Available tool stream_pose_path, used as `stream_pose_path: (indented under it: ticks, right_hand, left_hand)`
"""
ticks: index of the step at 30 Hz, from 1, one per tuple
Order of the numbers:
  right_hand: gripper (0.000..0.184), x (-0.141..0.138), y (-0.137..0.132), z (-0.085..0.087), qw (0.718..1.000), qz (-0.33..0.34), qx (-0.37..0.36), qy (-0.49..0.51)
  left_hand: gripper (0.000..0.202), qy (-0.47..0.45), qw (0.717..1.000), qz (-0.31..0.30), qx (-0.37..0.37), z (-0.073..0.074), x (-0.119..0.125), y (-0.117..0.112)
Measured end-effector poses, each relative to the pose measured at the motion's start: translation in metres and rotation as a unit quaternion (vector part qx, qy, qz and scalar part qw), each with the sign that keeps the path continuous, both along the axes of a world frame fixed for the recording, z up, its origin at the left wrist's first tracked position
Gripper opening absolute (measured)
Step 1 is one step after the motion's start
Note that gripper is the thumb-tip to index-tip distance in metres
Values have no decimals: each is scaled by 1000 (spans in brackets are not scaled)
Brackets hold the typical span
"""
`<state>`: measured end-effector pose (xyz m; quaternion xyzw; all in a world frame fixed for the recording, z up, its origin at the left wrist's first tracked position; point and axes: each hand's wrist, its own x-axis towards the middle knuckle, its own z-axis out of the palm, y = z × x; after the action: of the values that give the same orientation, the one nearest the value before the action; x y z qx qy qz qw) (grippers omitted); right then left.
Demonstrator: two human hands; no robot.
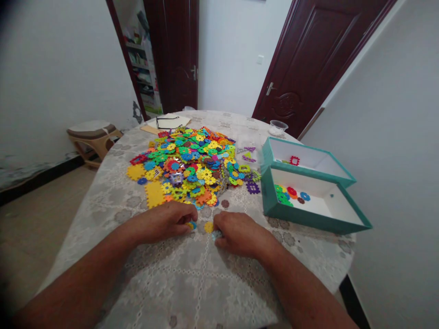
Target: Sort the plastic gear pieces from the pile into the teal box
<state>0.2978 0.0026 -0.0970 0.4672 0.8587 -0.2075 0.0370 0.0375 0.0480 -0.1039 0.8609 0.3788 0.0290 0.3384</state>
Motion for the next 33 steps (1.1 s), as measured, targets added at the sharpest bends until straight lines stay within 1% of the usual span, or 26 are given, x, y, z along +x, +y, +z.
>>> stream_pose_path:
  ticks: [2,5,7,9,11,13,15,18,21,24,27,30,33]
  right_hand:
    - [22,1,1,-1,1000,8,-10,22]
    - [15,0,3,-3,997,34,-25,59]
    - [16,-4,5,-5,994,50,-38,93]
    - [22,-10,6,-7,992,38,-32,117]
    - [27,-14,7,-10,993,8,-17,116]
    - [29,-17,7,-12,995,-16,-9,102]
    - [28,-16,8,-14,995,-25,-14,101]
    - [24,-12,11,-15,993,-25,-17,116]
    - [21,-8,14,-17,992,-13,3,127]
    - [19,-8,17,-18,989,-4,4,151]
    - [23,-13,19,-20,978,-43,-9,204]
    - [32,-20,20,-25,954,-97,15,282]
    - [33,-26,19,-29,931,-95,31,350]
  left_hand:
    - [15,-12,1000,-2,17,-2,2,0]
    - [17,-24,999,-2,30,-4,4,-1]
    - [18,-26,999,1,33,-3,3,-1]
    - [17,-26,999,7,37,-1,3,-1]
    - [17,-24,999,14,40,0,2,-1]
    - [18,-25,999,21,44,0,2,-1]
    - [18,-24,998,26,46,-1,2,0]
    - [16,-27,998,28,49,-4,1,1]
    - [14,-33,998,32,50,-7,1,3]
    - [19,-40,997,49,44,-6,2,4]
    - [31,-65,994,83,37,-3,4,6]
    - [40,-91,988,123,18,-2,6,7]
    - [50,-122,983,137,-7,-4,8,9]
